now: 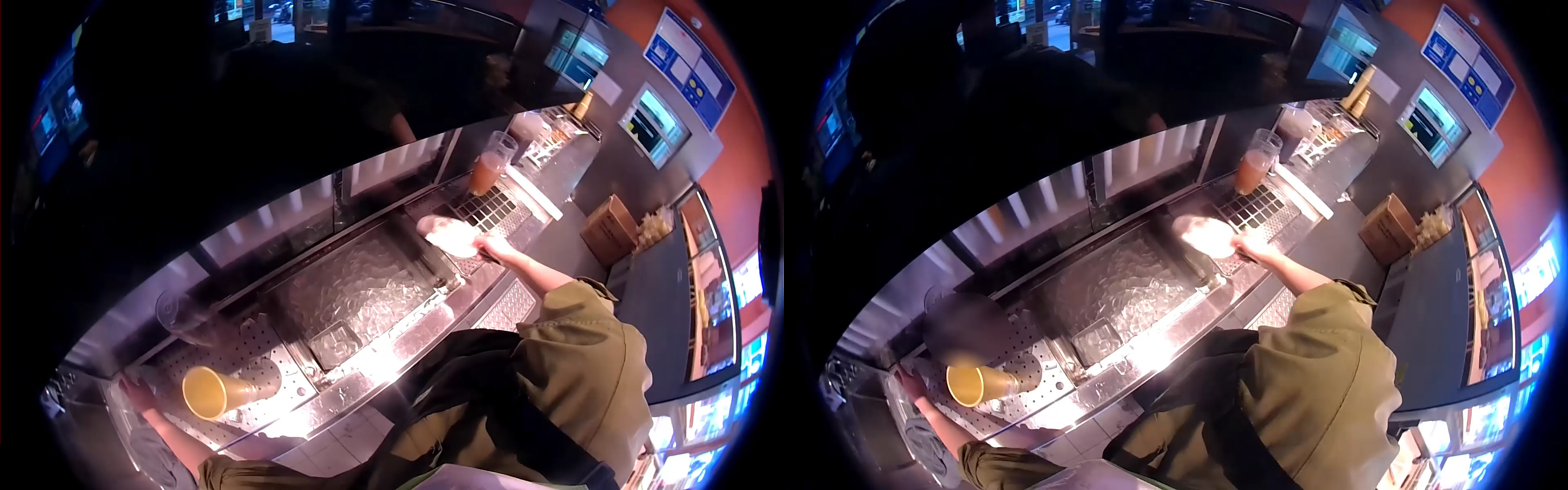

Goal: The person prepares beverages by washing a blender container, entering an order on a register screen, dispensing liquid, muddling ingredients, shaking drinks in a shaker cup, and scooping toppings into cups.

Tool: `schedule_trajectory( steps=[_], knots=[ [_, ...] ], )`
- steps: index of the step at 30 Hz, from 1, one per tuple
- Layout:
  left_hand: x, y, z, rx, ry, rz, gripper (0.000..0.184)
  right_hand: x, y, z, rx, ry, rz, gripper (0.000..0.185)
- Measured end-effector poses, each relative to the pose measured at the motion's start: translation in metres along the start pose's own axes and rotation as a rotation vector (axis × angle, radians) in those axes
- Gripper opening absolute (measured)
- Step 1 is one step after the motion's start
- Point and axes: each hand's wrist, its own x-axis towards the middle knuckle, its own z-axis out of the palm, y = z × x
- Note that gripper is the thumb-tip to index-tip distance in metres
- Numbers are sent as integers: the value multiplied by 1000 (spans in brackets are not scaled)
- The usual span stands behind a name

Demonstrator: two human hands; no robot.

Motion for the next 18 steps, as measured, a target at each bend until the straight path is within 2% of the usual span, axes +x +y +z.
schedule_trajectory(
  steps=[3,5,7,8,9,11,13,14,15,16,17,18],
  knots=[
    [3,11,-5,95,-72,43,57,-20,8,-41,112,183,147,20],
    [4,19,-7,141,-181,7,56,-15,15,-79,46,299,90,22],
    [1,-10,20,119,64,266,61,-19,-10,-113,82,345,68,31],
    [-3,-8,21,108,186,393,63,-19,-32,-131,-43,363,33,34],
    [-16,-8,17,70,135,314,66,-18,-52,-146,-163,375,1,37],
    [-57,10,-4,-3,37,151,73,4,-81,-170,-241,575,8,39],
    [-83,15,-17,97,124,189,86,30,-105,-195,-301,523,81,37],
    [-93,30,-32,90,11,56,77,39,-111,-200,-290,517,34,36],
    [-107,13,-25,-68,11,-83,89,45,-118,-200,-277,513,-13,35],
    [-118,37,-52,-12,13,-170,92,52,-125,-205,-294,524,-1,34],
    [-145,98,-104,49,16,-258,95,60,-127,-207,-310,530,13,33],
    [-166,113,-124,58,104,-298,99,67,-128,-209,-323,532,30,32]
  ],
)
